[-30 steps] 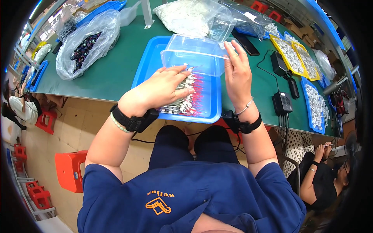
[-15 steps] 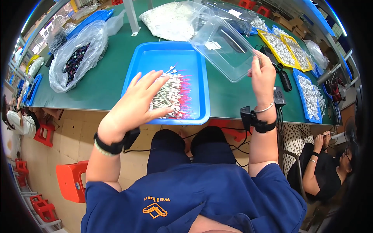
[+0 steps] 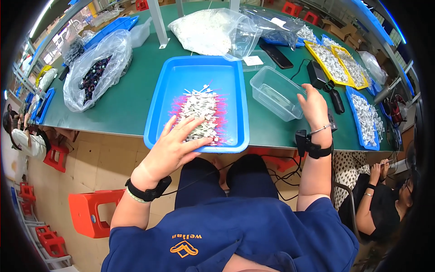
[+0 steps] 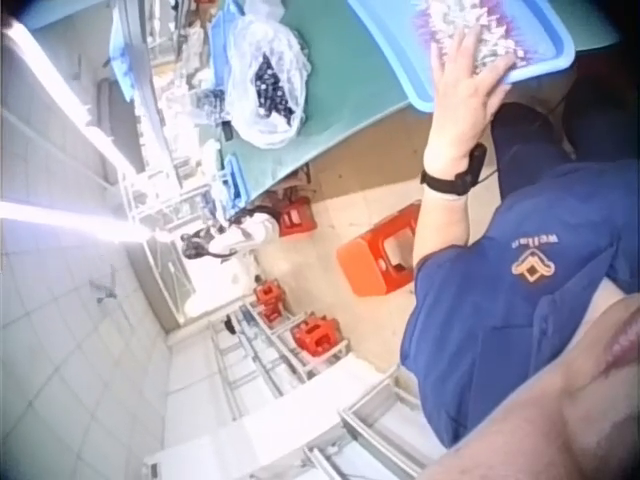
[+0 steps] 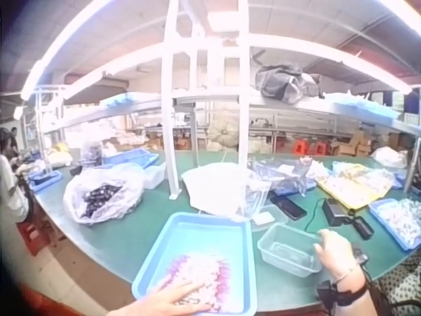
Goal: Assembling and sorting small industrial components at a workbench.
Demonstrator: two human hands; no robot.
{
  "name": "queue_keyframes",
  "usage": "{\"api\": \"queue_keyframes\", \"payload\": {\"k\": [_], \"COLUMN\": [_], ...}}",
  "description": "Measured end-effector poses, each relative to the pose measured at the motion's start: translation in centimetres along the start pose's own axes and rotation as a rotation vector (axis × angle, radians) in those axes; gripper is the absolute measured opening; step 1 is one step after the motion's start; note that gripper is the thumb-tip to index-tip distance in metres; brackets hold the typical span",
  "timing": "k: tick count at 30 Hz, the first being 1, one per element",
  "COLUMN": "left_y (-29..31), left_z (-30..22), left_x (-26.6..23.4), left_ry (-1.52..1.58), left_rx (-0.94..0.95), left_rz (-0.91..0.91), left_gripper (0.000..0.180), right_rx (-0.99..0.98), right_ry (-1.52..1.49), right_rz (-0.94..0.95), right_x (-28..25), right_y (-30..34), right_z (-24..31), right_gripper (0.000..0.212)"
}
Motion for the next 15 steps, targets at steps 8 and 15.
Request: {"api": "queue_keyframes", "payload": {"k": [8, 15], "left_y": [-1.1, -1.0], "left_z": [0.9, -0.4], "left_x": [-0.1, -0.7], "left_ry": [0.043, 0.015], "left_rx": [-0.068, -0.008], "left_rz": [-0.061, -0.130], "left_gripper": [0.055, 0.057], "right_rx": [-0.290, -0.670], "right_ry": [-0.160, 0.025], "right_rz": [-0.060, 0.330], "right_x": [-6.0, 1.0], "right_y": [-1.0, -11.6], "right_z": [6.0, 16.9], "right_gripper": [0.030, 0.031]}}
Point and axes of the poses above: each hand's wrist, its own y-axis away from the middle knuckle, its own x-axis out of the palm, z = x × y, the point moved 7 cm from there along -y, towards the middle knuckle, and after that the axes turned 4 degrees about z, right-handed, at the moved point
